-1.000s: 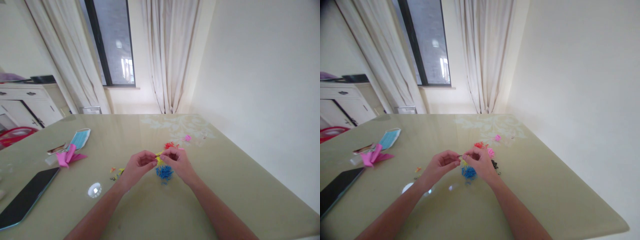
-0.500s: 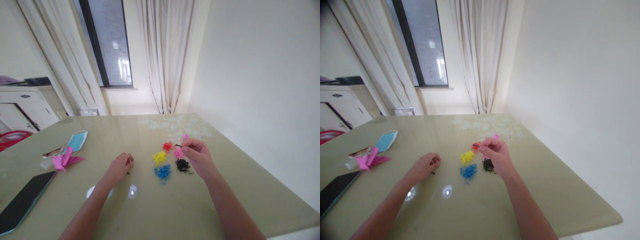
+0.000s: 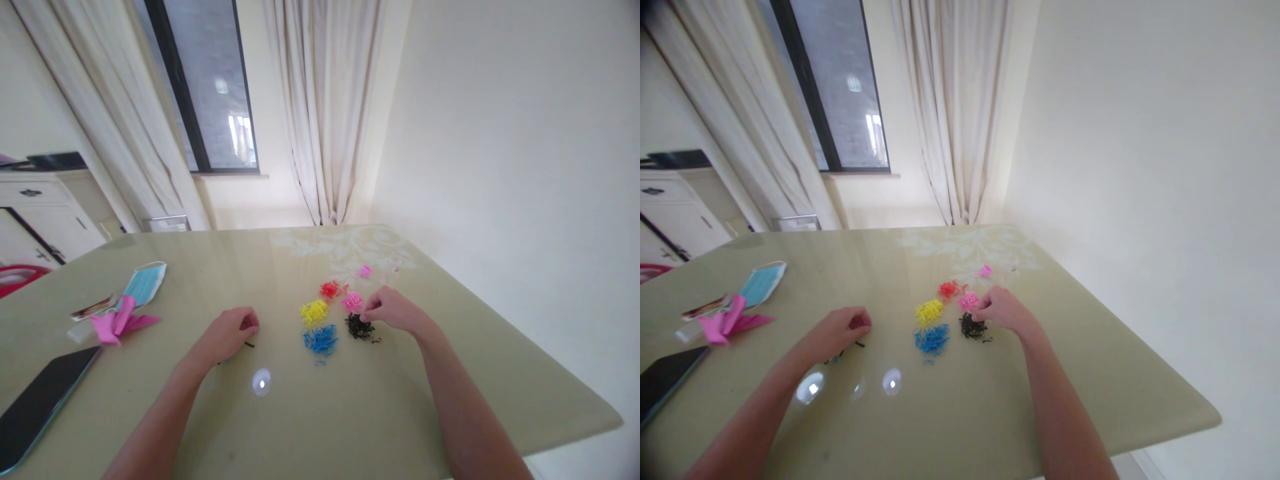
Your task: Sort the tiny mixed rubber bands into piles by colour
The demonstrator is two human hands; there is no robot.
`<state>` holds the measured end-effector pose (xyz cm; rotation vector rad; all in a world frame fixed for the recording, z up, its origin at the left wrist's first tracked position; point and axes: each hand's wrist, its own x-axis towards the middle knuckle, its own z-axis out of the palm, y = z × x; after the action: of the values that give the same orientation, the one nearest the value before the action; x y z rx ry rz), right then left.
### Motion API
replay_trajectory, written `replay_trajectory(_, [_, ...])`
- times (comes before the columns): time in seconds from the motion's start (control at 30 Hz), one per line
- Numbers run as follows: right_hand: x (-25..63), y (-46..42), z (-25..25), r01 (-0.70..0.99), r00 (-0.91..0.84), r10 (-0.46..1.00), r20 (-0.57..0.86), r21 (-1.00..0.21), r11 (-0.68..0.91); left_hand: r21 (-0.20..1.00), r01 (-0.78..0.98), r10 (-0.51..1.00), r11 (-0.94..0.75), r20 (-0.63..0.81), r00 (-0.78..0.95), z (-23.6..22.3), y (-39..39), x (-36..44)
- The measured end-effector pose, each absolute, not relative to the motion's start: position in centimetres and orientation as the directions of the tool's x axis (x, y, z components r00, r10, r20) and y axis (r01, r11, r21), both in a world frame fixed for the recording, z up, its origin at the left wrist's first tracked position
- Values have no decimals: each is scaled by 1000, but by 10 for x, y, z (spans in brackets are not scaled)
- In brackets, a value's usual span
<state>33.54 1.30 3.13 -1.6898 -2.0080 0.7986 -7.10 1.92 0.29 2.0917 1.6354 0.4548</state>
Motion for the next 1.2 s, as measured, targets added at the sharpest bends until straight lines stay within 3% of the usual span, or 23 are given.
replay_trajectory(0.1, [337,12,35,767,-143,985,-94,-640,51,671,707,966,-223,55,253,9,15,-57])
replay_trajectory(0.23, [314,6,42,634,-213,975,70,-749,192,854,468,949,-228,88,302,17,5,-32])
replay_trajectory(0.37, [266,-3,35,441,-259,943,211,-843,309,941,274,936,-197,97,338,19,-6,-9])
replay_trajectory(0.63, [220,-16,17,370,-288,900,328,-828,420,977,133,925,-165,107,363,18,-17,7])
replay_trajectory(0.87, [219,-13,11,239,-259,929,265,-914,328,979,136,899,-153,81,430,17,-19,8])
replay_trajectory(1.2, [220,-17,17,239,-306,918,251,-913,330,987,122,889,-105,38,456,18,-21,11])
